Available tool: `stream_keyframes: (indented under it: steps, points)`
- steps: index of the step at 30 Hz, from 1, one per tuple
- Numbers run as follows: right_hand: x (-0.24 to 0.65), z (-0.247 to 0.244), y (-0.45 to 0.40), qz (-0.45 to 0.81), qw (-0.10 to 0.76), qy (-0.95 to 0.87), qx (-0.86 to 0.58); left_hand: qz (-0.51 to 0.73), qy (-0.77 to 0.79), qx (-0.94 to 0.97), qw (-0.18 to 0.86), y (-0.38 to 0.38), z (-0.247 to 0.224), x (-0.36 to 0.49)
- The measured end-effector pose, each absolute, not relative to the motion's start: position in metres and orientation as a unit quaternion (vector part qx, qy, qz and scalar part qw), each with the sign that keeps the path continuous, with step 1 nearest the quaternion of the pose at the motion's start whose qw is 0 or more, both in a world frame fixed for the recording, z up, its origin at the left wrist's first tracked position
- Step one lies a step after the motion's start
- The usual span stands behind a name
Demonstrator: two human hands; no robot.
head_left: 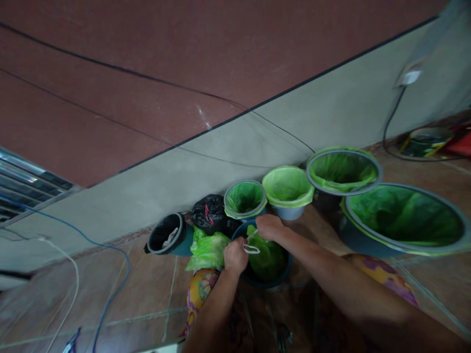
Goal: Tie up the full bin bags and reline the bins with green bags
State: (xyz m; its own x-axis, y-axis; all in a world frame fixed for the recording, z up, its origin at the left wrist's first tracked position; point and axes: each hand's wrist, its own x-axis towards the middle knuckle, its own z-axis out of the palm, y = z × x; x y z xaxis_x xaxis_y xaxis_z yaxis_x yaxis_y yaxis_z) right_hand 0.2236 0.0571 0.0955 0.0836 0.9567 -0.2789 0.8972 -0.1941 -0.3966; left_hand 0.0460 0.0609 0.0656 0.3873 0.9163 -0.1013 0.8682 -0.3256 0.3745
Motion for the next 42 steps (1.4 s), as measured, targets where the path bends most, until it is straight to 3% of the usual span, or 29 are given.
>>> stream_keyframes:
  steps: [6,10,13,19,24,29,33,35,42]
  points:
    - [0.224,0.103,0.054,0.266,0.018,-0.642,-0.719,0.201,0.638,0.601,0.438,0.072,0.063,0.048]
    - [0.223,0.109,0.052,0.280,0.019,-0.673,-0.684,0.339,0.577,0.402,0.625,0.078,0.066,0.050]
    - [0.222,0.113,0.050,0.299,0.024,-0.695,-0.653,0.366,0.539,0.336,0.680,0.079,0.068,0.053]
    - [0.220,0.111,0.050,0.324,0.101,-0.751,-0.566,0.327,0.467,0.430,0.700,0.071,0.068,0.059]
    - [0.213,0.102,0.055,0.300,0.190,-0.704,-0.615,0.287,0.447,0.575,0.622,0.068,0.060,0.061]
    - [0.208,0.093,0.063,0.454,0.340,-0.552,-0.611,0.261,0.440,0.638,0.575,0.070,0.052,0.057]
    - [0.204,0.086,0.061,0.541,0.230,-0.568,-0.575,0.257,0.433,0.669,0.547,0.068,0.052,0.051]
    - [0.202,0.083,0.058,0.504,0.180,-0.626,-0.568,0.260,0.442,0.669,0.538,0.068,0.052,0.048]
    - [0.204,0.084,0.058,0.314,0.130,-0.718,-0.608,0.285,0.500,0.594,0.562,0.072,0.045,0.048]
